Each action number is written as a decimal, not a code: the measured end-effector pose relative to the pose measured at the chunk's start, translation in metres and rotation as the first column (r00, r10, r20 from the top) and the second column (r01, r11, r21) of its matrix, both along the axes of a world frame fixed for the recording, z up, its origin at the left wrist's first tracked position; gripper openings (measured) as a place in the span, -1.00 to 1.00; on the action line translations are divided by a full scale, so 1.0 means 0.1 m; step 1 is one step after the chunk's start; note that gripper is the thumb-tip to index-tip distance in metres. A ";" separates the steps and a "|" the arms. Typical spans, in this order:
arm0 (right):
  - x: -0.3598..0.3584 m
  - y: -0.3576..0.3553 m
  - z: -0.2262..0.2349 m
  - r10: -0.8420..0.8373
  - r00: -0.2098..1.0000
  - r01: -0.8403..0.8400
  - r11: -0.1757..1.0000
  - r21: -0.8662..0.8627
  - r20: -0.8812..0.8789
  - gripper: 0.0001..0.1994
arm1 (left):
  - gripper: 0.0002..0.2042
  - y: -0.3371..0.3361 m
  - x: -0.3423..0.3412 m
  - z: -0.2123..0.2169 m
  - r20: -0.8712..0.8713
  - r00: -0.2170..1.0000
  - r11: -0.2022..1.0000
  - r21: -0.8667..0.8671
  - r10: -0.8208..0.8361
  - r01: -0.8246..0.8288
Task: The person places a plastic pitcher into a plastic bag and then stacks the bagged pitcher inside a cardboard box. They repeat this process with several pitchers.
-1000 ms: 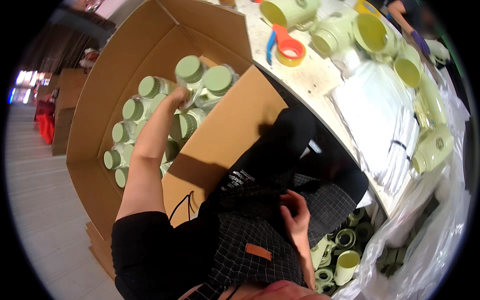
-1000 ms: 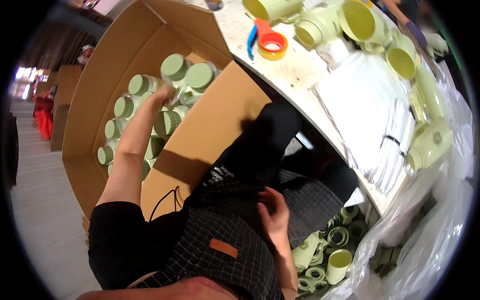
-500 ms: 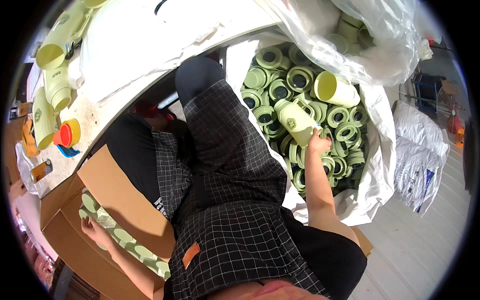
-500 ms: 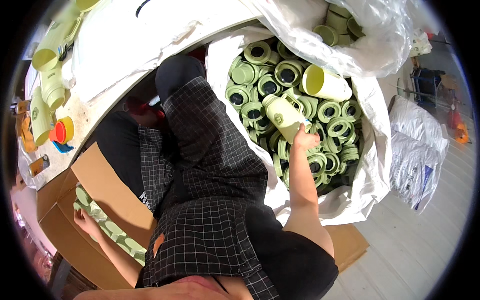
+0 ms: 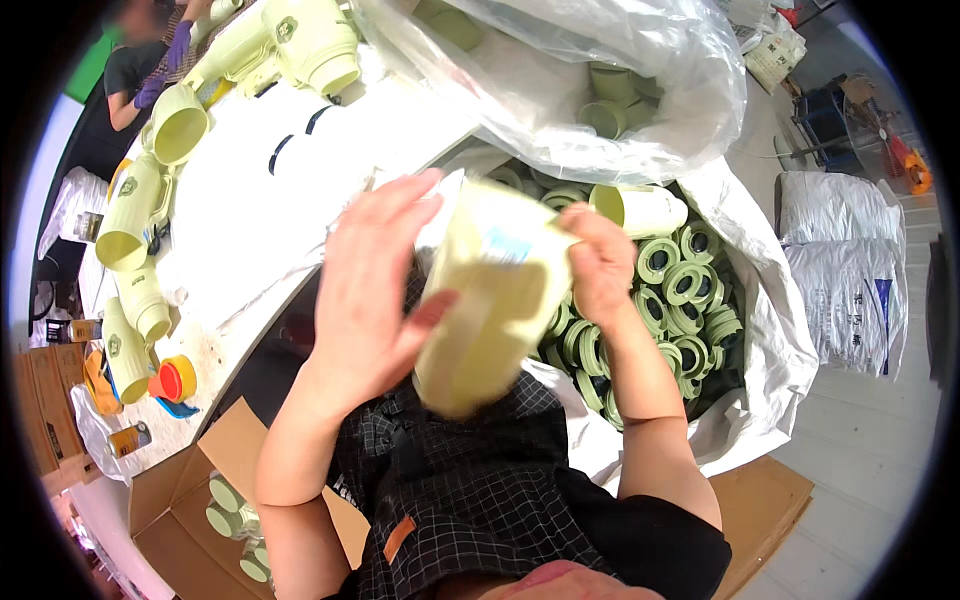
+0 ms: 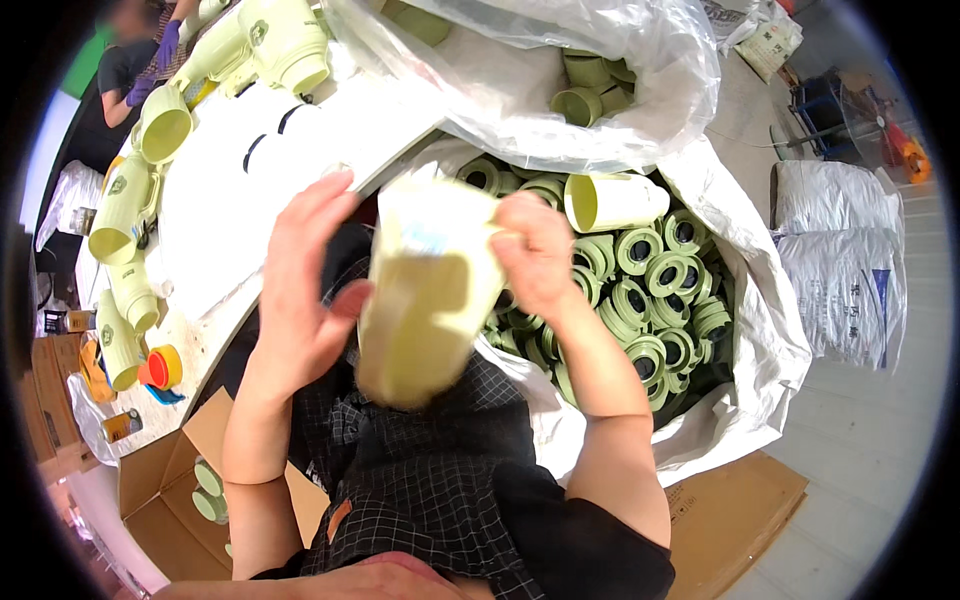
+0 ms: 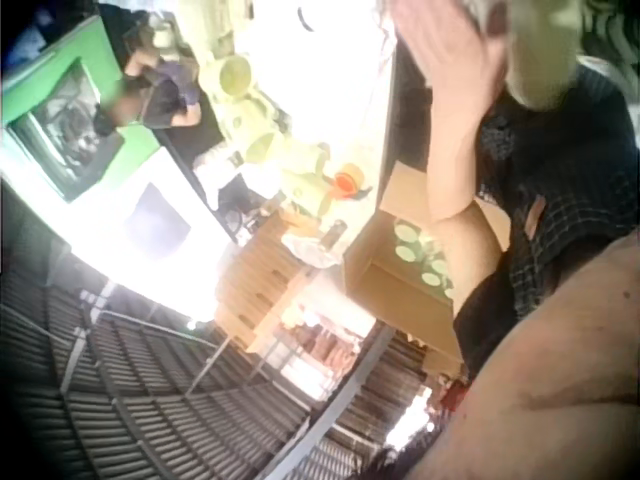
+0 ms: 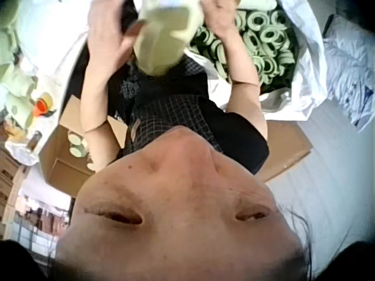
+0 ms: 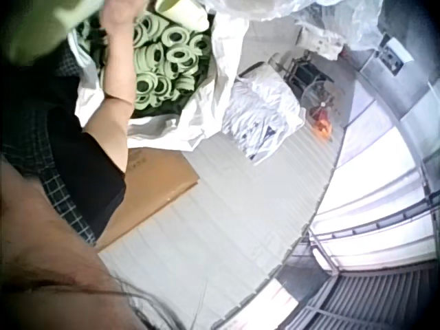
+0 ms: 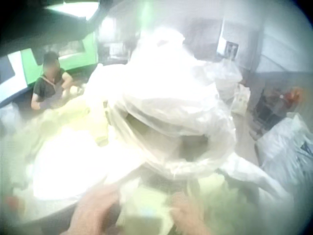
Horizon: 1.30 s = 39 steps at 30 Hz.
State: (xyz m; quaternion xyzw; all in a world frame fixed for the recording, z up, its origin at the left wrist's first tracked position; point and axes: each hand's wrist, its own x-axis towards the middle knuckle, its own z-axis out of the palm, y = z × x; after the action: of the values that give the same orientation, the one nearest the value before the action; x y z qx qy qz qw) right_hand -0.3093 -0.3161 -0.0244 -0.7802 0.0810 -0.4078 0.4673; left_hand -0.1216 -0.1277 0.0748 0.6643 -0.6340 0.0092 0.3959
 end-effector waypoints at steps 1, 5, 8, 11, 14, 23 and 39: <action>0.24 0.04 0.05 0.147 0.985 -0.143 0.989 -0.045 0.092 -0.82 | -0.51 0.00 0.04 -0.03 -0.040 0.997 0.990 0.116 -0.072 0.076; 1.15 0.41 0.22 0.159 0.969 -0.151 0.987 0.058 -0.187 -0.74 | -0.82 0.94 0.35 -0.35 -0.528 0.844 0.860 0.470 0.092 0.200; 1.02 -0.44 -0.24 -0.123 0.980 0.165 0.941 0.294 -0.155 -0.61 | -0.85 1.89 0.25 -0.44 -0.686 0.619 0.853 0.520 0.383 0.049; 0.82 -2.31 -0.87 -0.378 0.915 0.322 0.475 0.819 -0.141 -0.43 | -0.81 2.16 0.18 -0.80 -0.867 0.304 0.911 0.327 0.395 -0.251; 0.58 -3.49 -1.63 -0.569 0.772 0.582 0.453 0.676 -0.284 -0.46 | -0.83 2.59 -0.06 -1.21 -0.987 -0.098 0.788 0.158 0.125 -0.595; 1.12 0.52 -0.26 0.197 0.979 0.000 0.242 0.970 -0.049 -0.36 | -0.82 2.50 -0.21 -1.50 -0.967 -0.254 0.520 0.222 0.009 -0.825; 0.89 2.51 -0.87 0.528 0.846 -0.084 0.261 0.962 -0.069 -0.58 | -0.75 2.95 -0.07 -0.50 -0.328 0.516 0.442 -0.277 0.791 -0.853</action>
State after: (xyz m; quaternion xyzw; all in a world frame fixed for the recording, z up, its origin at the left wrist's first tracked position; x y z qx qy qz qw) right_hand -0.2200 -0.0654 -0.1117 -0.4274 0.2319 -0.0240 0.8735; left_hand -0.1282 0.1675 0.0246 0.7888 -0.1817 0.2814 0.5153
